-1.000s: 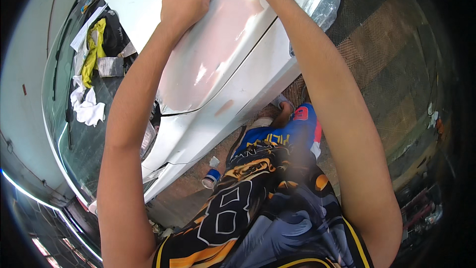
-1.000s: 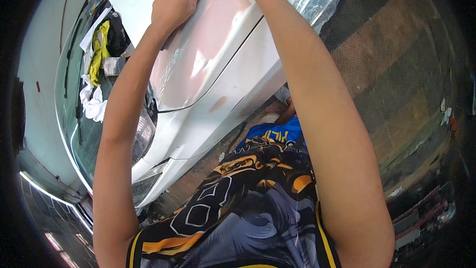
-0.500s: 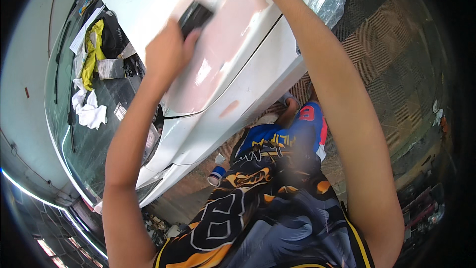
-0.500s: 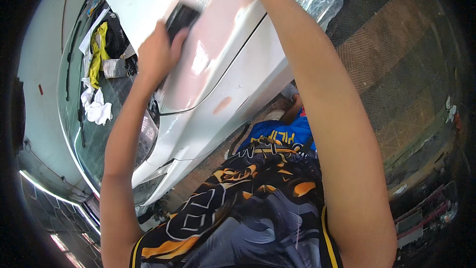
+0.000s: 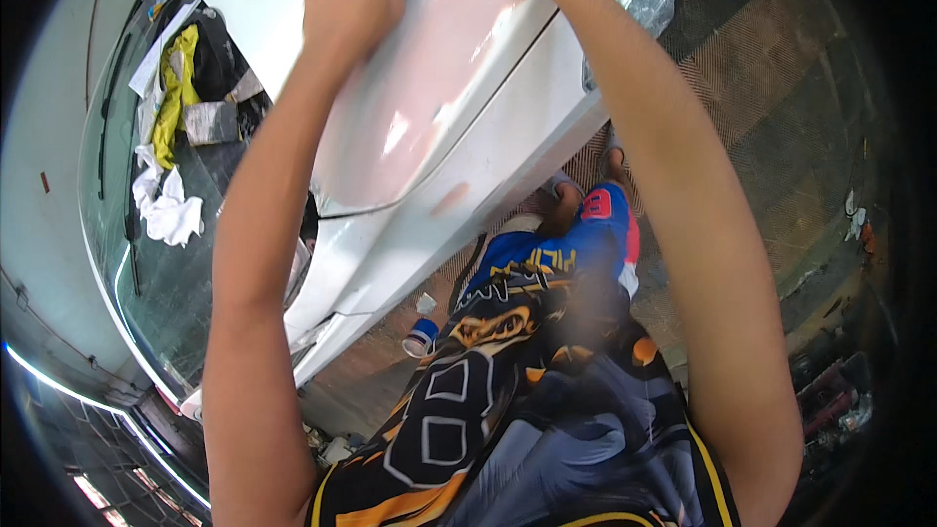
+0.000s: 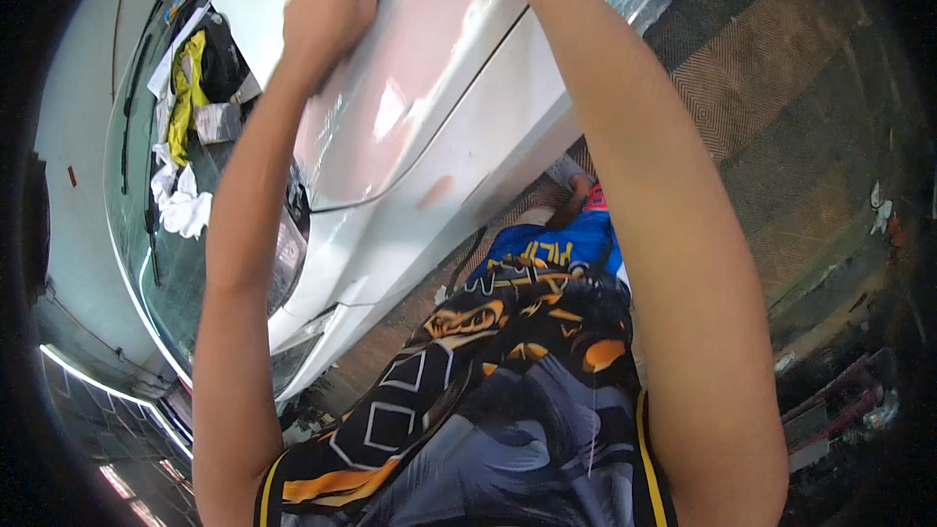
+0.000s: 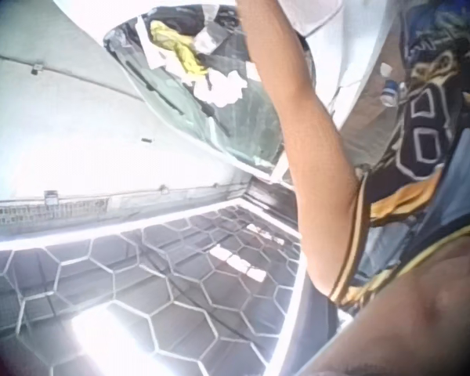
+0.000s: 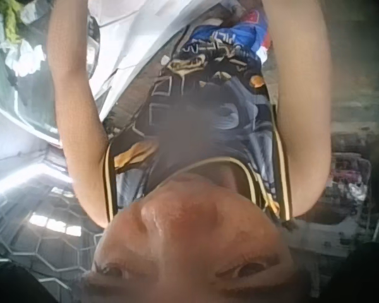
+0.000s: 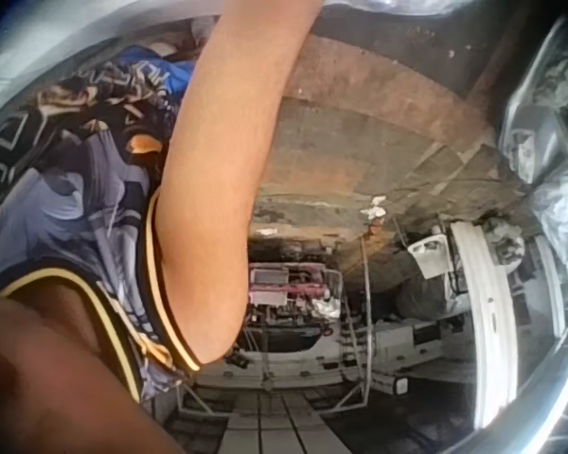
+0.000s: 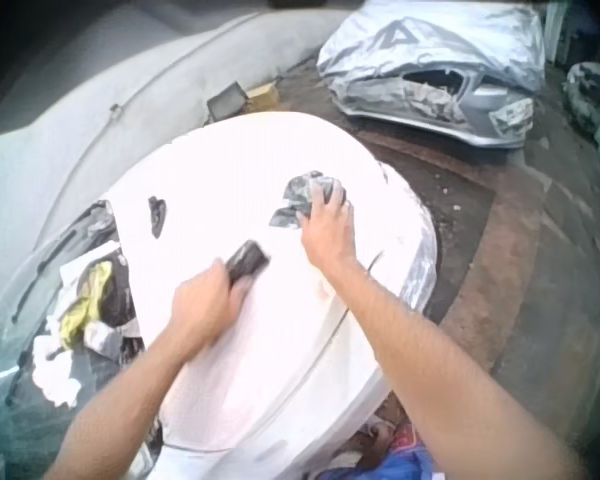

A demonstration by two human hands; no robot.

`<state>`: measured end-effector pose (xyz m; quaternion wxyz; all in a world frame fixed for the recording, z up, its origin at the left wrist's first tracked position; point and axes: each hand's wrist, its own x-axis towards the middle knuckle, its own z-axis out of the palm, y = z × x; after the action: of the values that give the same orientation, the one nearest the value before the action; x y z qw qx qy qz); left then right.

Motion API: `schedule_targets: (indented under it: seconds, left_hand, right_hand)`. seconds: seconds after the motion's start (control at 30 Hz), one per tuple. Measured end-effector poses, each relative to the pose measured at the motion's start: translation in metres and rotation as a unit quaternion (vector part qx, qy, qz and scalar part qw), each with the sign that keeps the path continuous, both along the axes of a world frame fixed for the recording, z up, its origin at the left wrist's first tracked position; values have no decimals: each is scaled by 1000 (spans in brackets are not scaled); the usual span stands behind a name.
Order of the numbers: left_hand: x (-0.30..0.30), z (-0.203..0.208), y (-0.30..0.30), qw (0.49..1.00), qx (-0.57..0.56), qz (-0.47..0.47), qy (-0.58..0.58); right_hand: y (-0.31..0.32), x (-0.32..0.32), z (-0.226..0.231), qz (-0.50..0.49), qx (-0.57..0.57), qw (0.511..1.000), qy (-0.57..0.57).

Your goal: The person sands the hood of a white car using a sanding block. They repeatedly rub the surface in circular and back-and-forth motions, occasionally wiping the area with a cloth to remove dust.

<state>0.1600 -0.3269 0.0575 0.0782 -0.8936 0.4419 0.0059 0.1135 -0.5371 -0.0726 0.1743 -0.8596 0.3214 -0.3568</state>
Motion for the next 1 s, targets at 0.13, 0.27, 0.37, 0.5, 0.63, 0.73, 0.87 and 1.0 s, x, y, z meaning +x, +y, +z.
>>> schedule_targets:
  seconds: [0.13, 0.27, 0.37, 0.5, 0.63, 0.73, 0.87, 1.0]
  left_hand:
    - [-19, 6, 34, 999, 2, 15, 37]
    - [-48, 24, 118, 995, 47, 78, 52]
    - [-6, 13, 62, 998, 30, 50, -5]
    - [19, 5, 37, 999, 34, -7, 6]
    - [-51, 25, 124, 996, 34, 67, 44]
    - [-39, 16, 101, 997, 25, 74, 17]
    - [-4, 7, 34, 999, 3, 37, -3]
    - [-48, 13, 100, 997, 29, 70, 17]
  right_hand:
    - [-8, -8, -12, 13, 21, 999, -25]
    - [1, -6, -3, 10, 37, 999, -5]
    - [4, -3, 8, 3, 26, 1000, 13]
    - [1, -12, -7, 14, 36, 999, -16]
    - [-5, -4, -5, -2, 28, 999, -19]
    - [0, -2, -3, -3, 22, 1000, -9]
    - [1, -4, 1, 6, 6, 999, -35]
    - [-15, -4, -20, -22, -38, 998, -37]
